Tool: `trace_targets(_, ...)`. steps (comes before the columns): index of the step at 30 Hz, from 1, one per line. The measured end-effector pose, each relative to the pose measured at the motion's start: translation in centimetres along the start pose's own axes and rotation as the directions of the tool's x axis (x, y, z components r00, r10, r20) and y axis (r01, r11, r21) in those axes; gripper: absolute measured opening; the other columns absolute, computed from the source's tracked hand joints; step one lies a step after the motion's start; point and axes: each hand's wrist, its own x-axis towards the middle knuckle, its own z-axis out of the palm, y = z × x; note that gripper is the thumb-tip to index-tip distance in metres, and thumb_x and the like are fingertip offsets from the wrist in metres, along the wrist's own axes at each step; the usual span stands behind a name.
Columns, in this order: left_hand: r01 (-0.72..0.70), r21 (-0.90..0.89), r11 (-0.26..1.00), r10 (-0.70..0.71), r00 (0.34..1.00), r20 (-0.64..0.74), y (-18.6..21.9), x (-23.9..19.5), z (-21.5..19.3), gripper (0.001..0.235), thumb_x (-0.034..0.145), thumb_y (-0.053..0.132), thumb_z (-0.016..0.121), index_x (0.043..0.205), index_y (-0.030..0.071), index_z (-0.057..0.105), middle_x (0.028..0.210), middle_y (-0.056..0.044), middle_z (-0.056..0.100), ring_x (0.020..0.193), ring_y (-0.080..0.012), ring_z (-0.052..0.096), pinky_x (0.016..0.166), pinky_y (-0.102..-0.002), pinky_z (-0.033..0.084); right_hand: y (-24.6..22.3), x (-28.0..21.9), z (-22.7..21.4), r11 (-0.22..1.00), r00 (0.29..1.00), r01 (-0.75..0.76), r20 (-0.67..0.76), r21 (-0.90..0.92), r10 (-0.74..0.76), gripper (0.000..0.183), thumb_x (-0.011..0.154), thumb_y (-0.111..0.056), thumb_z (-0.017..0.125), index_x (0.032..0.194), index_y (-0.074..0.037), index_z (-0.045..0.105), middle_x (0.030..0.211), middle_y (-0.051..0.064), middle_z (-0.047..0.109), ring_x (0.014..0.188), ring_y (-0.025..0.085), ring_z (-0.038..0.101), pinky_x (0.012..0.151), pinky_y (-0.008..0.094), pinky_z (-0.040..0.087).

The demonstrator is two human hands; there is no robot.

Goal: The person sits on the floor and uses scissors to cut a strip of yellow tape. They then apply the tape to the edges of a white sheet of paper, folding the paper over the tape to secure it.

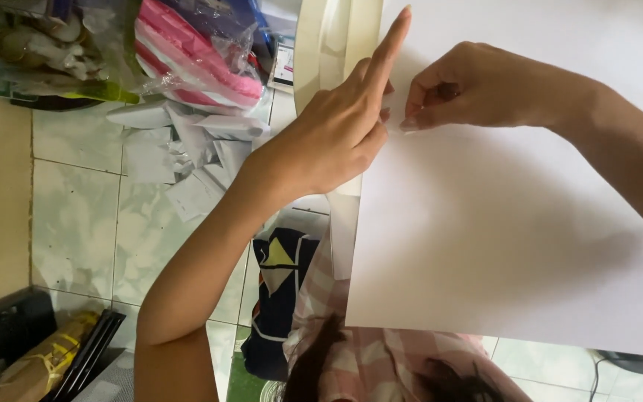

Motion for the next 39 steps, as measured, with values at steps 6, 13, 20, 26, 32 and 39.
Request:
trace_targets(6,0.022,-0.035,0.999,-0.022,1.000,-0.004,0.1,0.0,0.0,0.083,0.086,-0.002,0.051,0.147,0.011,-0.004,0.128,-0.023,0.056,0.082,-0.0208,0.066,0.066,-0.028,0.056,-0.6,0.2,0.4,0.987,0.993,-0.113,-0.048,-0.115,0.108,0.012,0.080,-0.019,0.067,0.078,-0.010,0.074,0.060,0.005,0.064,0.050,0.016,0.051,0.050,0.026,0.038)
trace_targets(13,0.021,-0.051,0.998,-0.020,1.000,0.019,0.1,0.1,-0.2,0.076,0.088,-0.003,0.048,0.147,0.005,0.001,0.112,-0.017,0.058,0.068,-0.0170,0.058,0.060,-0.027,0.052,-0.8,0.5,0.4,0.975,0.988,-0.153,-0.051,-0.162,0.147,0.014,0.078,-0.024,0.069,0.079,-0.012,0.075,0.063,0.004,0.068,0.052,0.017,0.054,0.053,0.027,0.040)
trace_targets(20,0.039,-0.031,0.999,-0.039,0.999,0.005,0.1,0.2,-0.1,0.074,0.088,-0.003,0.050,0.146,0.004,0.005,0.109,-0.015,0.058,0.071,-0.0187,0.060,0.065,-0.031,0.052,-1.5,0.4,0.5,0.955,0.982,-0.185,-0.069,-0.233,0.173,0.015,0.079,-0.026,0.067,0.084,-0.014,0.074,0.073,0.004,0.071,0.059,0.019,0.060,0.061,0.030,0.045)
trace_targets(26,0.036,-0.022,0.999,-0.036,0.999,0.005,0.5,0.3,-0.2,0.071,0.088,-0.003,0.050,0.145,0.002,0.009,0.106,-0.015,0.057,0.073,-0.0194,0.060,0.067,-0.031,0.051,-1.3,0.6,0.5,0.951,0.979,-0.205,-0.068,-0.233,0.194,0.015,0.077,-0.026,0.067,0.084,-0.016,0.075,0.079,0.003,0.072,0.065,0.021,0.061,0.063,0.033,0.045)
trace_targets(32,0.040,-0.021,0.999,-0.041,0.999,-0.035,0.5,0.5,0.3,0.064,0.087,-0.002,0.051,0.141,0.001,0.018,0.108,-0.016,0.057,0.079,-0.0240,0.063,0.068,-0.035,0.052,-1.6,0.2,0.9,0.957,0.987,-0.140,-0.114,-0.256,0.114,0.016,0.075,-0.023,0.064,0.083,-0.015,0.075,0.084,0.004,0.071,0.073,0.024,0.064,0.070,0.036,0.050)
trace_targets(39,0.059,-0.017,0.998,-0.059,0.998,-0.020,1.2,0.6,0.0,0.061,0.085,-0.002,0.048,0.139,-0.001,0.021,0.108,-0.018,0.056,0.075,-0.0250,0.062,0.065,-0.036,0.051,-1.2,0.4,1.2,0.931,0.992,-0.101,-0.104,-0.350,0.069,0.015,0.075,-0.024,0.067,0.084,-0.016,0.075,0.079,0.004,0.069,0.070,0.023,0.066,0.063,0.036,0.053)
